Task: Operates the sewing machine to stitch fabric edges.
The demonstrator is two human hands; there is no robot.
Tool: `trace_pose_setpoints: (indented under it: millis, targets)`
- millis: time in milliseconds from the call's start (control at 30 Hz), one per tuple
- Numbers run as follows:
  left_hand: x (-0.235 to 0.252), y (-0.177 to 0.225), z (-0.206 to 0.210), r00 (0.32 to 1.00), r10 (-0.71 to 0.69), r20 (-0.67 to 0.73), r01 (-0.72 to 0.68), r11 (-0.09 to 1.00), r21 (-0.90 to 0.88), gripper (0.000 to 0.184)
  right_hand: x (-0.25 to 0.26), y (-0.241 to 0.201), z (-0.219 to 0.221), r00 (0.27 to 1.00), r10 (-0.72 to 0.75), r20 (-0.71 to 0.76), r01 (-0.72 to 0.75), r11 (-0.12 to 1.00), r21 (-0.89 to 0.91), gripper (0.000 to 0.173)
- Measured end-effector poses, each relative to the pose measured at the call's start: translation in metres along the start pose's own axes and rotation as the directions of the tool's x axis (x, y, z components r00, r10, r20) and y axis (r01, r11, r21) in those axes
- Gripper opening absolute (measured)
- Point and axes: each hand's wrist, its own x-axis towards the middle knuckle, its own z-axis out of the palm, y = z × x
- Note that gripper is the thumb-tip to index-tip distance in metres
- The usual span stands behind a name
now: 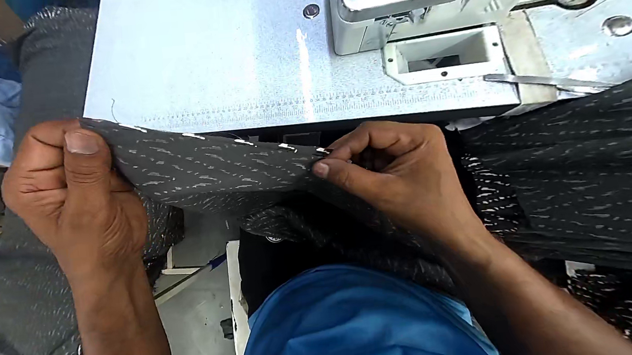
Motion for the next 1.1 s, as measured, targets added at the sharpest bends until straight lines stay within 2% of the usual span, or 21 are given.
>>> trace_pose_setpoints:
  millis: [200,333,367,433,467,533,600,667,733,867,1000,1100]
  targets:
    - [0.0,-0.002,0.002,1.0,-0.019,-0.007,0.019,0.999,-0.037,0.01,0.004,-0.004,-0.003,0.997,-0.028,-0.068,0.025,0.998,-0.055,0.013]
    - [0.003,-0.007,0.038,0.953,-0.254,-0.167,0.231,0.962,-0.145,0.015,0.012,0.0,0.001,0.997,-0.045,-0.057,0.042,0.998,-0.052,0.017]
    - [0.009,-0.007,0.051,0.945,-0.231,-0.231,0.21,0.971,-0.113,0.015,0.009,-0.004,0.003,1.0,-0.003,-0.008,0.003,1.0,0.025,0.023]
    - [0.04,-0.004,0.071,0.969,-0.001,-0.248,0.024,0.995,0.092,0.014,0.0,-0.022,0.001,0.994,0.049,0.097,-0.069,0.973,0.219,0.028]
    - [0.062,-0.005,0.085,0.97,0.153,-0.187,-0.111,0.97,0.216,0.019,-0.004,-0.025,-0.005,0.993,0.046,0.109,-0.072,0.966,0.247,0.027]
    - [0.105,-0.014,0.128,0.923,0.376,0.086,-0.381,0.857,0.347,0.026,-0.01,-0.01,-0.018,0.997,0.07,0.019,-0.072,0.984,0.164,0.018]
    - [0.129,-0.031,0.192,0.852,0.422,0.308,-0.505,0.819,0.274,0.027,-0.014,0.023,-0.034,0.984,0.143,-0.11,-0.136,0.988,0.068,0.009]
    - [0.132,-0.044,0.243,0.808,0.381,0.45,-0.501,0.845,0.185,0.024,-0.026,0.052,-0.044,0.958,0.21,-0.195,-0.202,0.978,0.06,0.009]
    - [0.123,-0.053,0.265,0.795,0.333,0.507,-0.459,0.877,0.142,0.019,-0.04,0.068,-0.047,0.936,0.264,-0.232,-0.251,0.964,0.087,0.011]
    - [0.122,-0.055,0.269,0.821,0.259,0.508,-0.397,0.899,0.183,0.019,-0.043,0.08,-0.057,0.93,0.297,-0.218,-0.291,0.955,0.06,0.011]
    - [0.108,-0.044,0.271,0.795,0.269,0.544,-0.521,0.762,0.385,0.024,-0.04,0.084,-0.062,0.953,0.284,-0.106,-0.281,0.959,0.046,0.015]
    - [0.072,-0.027,0.267,0.818,0.151,0.555,-0.48,0.711,0.514,0.039,-0.041,0.085,-0.064,0.963,0.26,-0.072,-0.257,0.965,0.042,0.017]
